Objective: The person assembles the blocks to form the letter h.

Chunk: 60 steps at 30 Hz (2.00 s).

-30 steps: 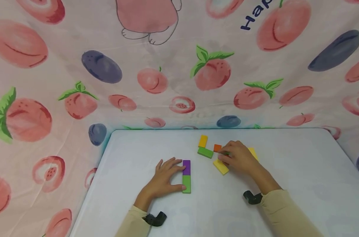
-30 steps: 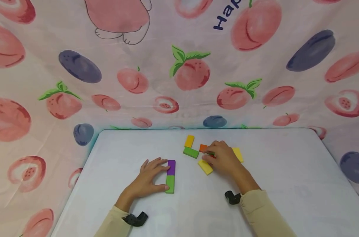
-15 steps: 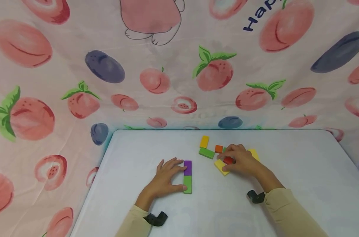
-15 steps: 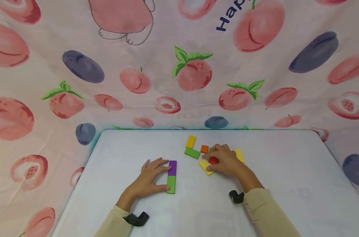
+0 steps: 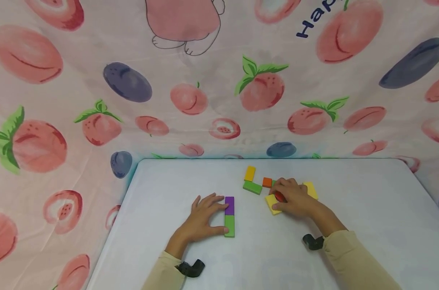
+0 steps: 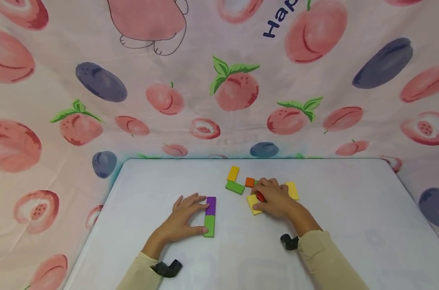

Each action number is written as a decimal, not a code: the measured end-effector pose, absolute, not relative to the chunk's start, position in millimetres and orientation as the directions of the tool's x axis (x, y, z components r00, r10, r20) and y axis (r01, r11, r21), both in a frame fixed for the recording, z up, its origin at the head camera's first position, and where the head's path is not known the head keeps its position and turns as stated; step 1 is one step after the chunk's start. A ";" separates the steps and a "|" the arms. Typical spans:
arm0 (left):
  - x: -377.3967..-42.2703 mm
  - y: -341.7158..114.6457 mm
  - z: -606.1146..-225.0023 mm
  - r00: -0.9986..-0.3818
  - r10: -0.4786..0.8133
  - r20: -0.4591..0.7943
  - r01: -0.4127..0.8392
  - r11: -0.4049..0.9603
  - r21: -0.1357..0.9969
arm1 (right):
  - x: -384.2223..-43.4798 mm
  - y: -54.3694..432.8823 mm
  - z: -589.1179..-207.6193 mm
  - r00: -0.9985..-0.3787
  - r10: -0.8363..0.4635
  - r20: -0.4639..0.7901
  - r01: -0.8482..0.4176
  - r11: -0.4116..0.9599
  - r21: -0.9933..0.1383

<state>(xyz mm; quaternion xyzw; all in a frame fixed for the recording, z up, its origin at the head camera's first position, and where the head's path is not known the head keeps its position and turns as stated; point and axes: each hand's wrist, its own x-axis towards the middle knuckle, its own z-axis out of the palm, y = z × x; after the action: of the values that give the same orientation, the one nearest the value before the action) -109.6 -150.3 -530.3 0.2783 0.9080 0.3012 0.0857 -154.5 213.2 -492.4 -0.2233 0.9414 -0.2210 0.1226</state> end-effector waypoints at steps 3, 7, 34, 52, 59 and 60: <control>-109.3 -150.6 -530.5 -0.829 0.558 0.019 0.459 0.662 0.593 | -152.3 212.8 -490.6 -0.880 -0.455 -0.139 -0.346 0.813 -0.469; -109.0 -150.6 -530.5 -0.829 0.559 0.030 0.464 0.658 0.593 | -148.1 212.5 -490.2 -0.893 -0.430 -0.133 -0.319 0.813 -0.487; -109.4 -151.7 -531.4 -0.825 0.564 0.036 0.471 0.650 0.596 | -150.1 166.8 -496.1 -0.956 -0.291 0.031 -0.167 0.454 -0.875; -109.4 -150.1 -530.4 -0.829 0.559 0.018 0.461 0.665 0.588 | -166.2 99.1 -511.6 -0.981 -0.143 -0.127 0.086 0.266 -0.960; -109.3 -150.1 -530.9 -0.831 0.556 0.038 0.471 0.663 0.582 | -170.2 82.3 -518.6 -0.984 -0.050 -0.170 0.157 0.209 -0.965; -109.5 -150.1 -531.0 -0.830 0.557 0.042 0.473 0.661 0.582 | -170.8 80.9 -519.0 -0.984 -0.041 -0.173 0.161 0.213 -0.964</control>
<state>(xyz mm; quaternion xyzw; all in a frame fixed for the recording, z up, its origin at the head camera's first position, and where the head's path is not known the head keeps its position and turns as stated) -109.5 -150.1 -531.0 0.2833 0.9087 0.2986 0.0699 -170.8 80.9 -519.0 0.0387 0.7747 -0.6260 0.0805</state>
